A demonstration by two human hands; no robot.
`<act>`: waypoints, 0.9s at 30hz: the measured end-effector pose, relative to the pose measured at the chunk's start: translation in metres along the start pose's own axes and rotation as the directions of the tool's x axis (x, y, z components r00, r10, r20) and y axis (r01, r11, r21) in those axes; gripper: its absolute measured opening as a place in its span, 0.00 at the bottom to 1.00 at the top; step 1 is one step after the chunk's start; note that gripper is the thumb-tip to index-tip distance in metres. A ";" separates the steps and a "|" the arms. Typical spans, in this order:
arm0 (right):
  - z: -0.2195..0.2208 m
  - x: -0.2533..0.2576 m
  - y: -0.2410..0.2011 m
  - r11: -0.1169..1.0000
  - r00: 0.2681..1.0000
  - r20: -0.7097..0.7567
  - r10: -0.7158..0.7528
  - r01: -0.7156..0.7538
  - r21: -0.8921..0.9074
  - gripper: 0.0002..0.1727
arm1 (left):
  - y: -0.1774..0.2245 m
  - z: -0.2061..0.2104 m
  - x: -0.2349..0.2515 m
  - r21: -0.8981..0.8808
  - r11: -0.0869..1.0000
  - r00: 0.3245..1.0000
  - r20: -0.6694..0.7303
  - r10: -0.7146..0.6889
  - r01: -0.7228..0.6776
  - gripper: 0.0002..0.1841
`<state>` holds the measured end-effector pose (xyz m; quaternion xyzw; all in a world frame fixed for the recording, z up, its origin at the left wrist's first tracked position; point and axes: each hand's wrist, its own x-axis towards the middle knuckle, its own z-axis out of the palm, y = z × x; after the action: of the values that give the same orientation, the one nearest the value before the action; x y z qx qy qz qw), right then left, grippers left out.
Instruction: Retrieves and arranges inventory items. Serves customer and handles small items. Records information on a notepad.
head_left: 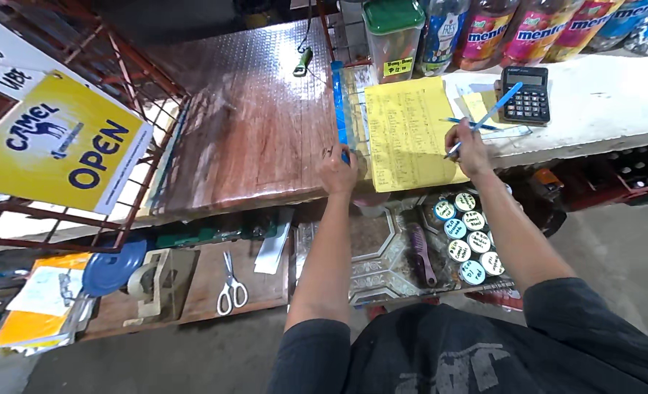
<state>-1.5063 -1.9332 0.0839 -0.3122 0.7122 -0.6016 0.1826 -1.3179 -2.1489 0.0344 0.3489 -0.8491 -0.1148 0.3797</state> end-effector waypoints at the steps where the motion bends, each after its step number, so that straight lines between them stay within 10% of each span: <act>1: 0.007 0.000 -0.001 0.996 1.000 0.000 -0.020 0.020 -0.083 0.29 | 0.000 0.000 0.000 0.001 1.000 1.000 0.000 0.002 -0.002 0.12; 6: 0.028 0.003 0.013 0.951 0.980 0.082 -0.180 0.195 -0.239 0.13 | 0.000 0.001 -0.001 0.022 1.000 1.000 -0.016 -0.003 0.004 0.11; 20: -0.018 0.014 0.024 0.956 0.951 -0.226 -0.209 0.150 -0.251 0.15 | 0.000 0.001 -0.001 -0.005 1.000 1.000 -0.010 0.001 -0.001 0.11; 27: 0.022 0.004 0.000 0.945 0.998 -0.012 -0.056 0.049 -0.325 0.16 | -0.001 0.002 -0.001 -0.008 1.000 0.999 -0.034 0.013 -0.013 0.11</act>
<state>-1.4955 -1.9520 0.0801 -0.3507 0.7947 -0.4842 0.1052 -1.3185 -2.1490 0.0322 0.3436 -0.8443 -0.1098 0.3962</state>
